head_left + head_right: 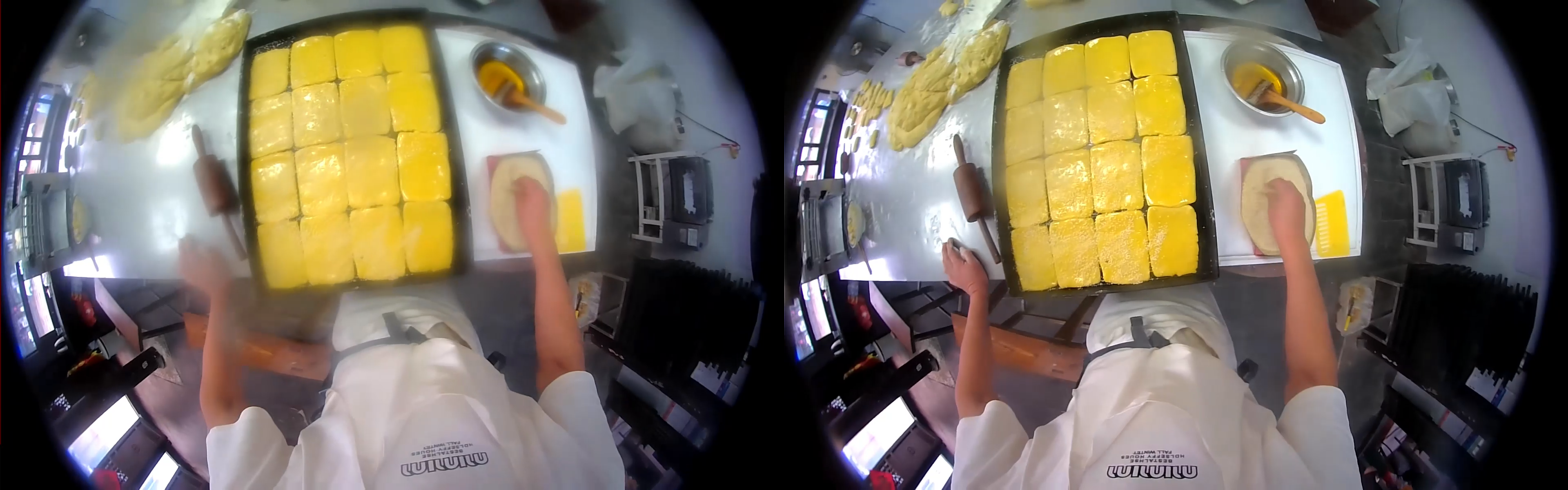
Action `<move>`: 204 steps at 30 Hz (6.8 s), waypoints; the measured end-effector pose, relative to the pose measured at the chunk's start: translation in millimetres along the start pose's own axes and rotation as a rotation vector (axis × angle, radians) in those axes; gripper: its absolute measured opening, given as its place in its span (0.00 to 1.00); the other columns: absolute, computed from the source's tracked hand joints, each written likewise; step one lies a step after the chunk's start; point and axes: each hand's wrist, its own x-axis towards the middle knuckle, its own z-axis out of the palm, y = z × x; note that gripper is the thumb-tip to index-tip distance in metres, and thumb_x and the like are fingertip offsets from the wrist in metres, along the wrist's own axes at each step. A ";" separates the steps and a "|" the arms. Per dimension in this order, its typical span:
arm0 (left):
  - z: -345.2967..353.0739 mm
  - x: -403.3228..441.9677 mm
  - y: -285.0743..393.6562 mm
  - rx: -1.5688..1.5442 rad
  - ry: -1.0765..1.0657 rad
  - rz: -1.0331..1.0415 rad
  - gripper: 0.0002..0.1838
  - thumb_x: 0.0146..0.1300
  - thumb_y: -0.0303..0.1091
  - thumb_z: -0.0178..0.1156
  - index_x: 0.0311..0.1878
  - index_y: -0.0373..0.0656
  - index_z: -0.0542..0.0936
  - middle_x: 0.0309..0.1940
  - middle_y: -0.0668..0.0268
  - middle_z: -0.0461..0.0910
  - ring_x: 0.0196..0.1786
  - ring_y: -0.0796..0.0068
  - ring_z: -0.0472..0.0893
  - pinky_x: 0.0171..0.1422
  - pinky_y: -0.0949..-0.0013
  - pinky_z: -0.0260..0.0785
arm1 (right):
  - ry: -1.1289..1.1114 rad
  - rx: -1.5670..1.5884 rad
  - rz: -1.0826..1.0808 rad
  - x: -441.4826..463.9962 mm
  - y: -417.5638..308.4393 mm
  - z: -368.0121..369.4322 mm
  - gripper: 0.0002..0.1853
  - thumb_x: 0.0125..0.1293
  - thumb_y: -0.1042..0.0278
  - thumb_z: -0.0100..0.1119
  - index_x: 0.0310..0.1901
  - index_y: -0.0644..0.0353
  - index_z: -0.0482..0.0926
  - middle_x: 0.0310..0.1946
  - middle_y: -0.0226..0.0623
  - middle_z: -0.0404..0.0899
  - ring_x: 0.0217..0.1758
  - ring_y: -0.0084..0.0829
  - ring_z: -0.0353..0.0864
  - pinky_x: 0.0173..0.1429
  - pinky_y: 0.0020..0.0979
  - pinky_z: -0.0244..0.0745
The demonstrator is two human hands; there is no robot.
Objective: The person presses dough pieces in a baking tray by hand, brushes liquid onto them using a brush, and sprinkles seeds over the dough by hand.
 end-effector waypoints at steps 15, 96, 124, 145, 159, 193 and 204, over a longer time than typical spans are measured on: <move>1.9 1.0 1.6 0.054 0.014 -0.086 0.25 0.70 0.35 0.54 0.70 0.43 0.76 0.73 0.54 0.73 0.75 0.50 0.70 0.78 0.51 0.60 | -0.488 1.042 0.265 98.4 -215.2 -64.9 0.14 0.71 0.74 0.64 0.54 0.70 0.82 0.45 0.41 0.86 0.42 0.28 0.89 0.50 0.27 0.86; -13.2 14.5 20.3 -0.038 -0.075 -0.081 0.28 0.72 0.42 0.50 0.71 0.38 0.74 0.74 0.47 0.69 0.76 0.43 0.67 0.78 0.45 0.59 | 0.193 0.571 -0.400 294.4 -313.2 70.8 0.08 0.73 0.75 0.58 0.49 0.62 0.85 0.43 0.40 0.89 0.44 0.32 0.91 0.50 0.29 0.82; -1.4 2.9 18.3 0.034 0.113 -0.148 0.27 0.64 0.33 0.58 0.68 0.46 0.76 0.70 0.57 0.74 0.73 0.51 0.70 0.77 0.48 0.58 | 0.002 0.134 -0.124 19.2 18.9 -1.0 0.19 0.66 0.76 0.66 0.58 0.69 0.78 0.52 0.52 0.80 0.57 0.51 0.80 0.63 0.42 0.75; -8.4 -5.0 24.8 0.103 0.045 -0.121 0.25 0.69 0.33 0.53 0.69 0.40 0.76 0.70 0.49 0.74 0.72 0.46 0.72 0.77 0.50 0.62 | -0.532 0.976 0.354 77.9 -112.9 -110.5 0.15 0.70 0.72 0.65 0.55 0.71 0.83 0.44 0.44 0.87 0.44 0.31 0.89 0.52 0.27 0.86; -9.9 -6.1 25.0 0.019 0.031 -0.158 0.26 0.71 0.34 0.52 0.71 0.40 0.75 0.72 0.51 0.73 0.73 0.48 0.72 0.77 0.52 0.62 | -0.158 0.673 -0.011 298.5 -225.6 -11.7 0.09 0.64 0.79 0.63 0.45 0.73 0.85 0.32 0.41 0.87 0.30 0.30 0.88 0.35 0.29 0.85; -15.3 2.6 29.4 -0.005 -0.035 -0.173 0.27 0.71 0.35 0.50 0.71 0.38 0.74 0.75 0.49 0.69 0.77 0.45 0.66 0.80 0.47 0.56 | -0.165 0.748 0.005 277.1 -243.4 9.4 0.12 0.66 0.75 0.63 0.48 0.73 0.84 0.40 0.44 0.88 0.39 0.30 0.90 0.45 0.25 0.87; -12.8 -0.1 25.1 0.064 -0.016 -0.143 0.26 0.72 0.36 0.52 0.72 0.43 0.75 0.74 0.52 0.70 0.75 0.48 0.69 0.78 0.51 0.58 | -0.321 0.516 0.113 165.2 -216.2 -13.0 0.10 0.68 0.78 0.59 0.48 0.69 0.86 0.36 0.41 0.88 0.36 0.28 0.90 0.44 0.26 0.85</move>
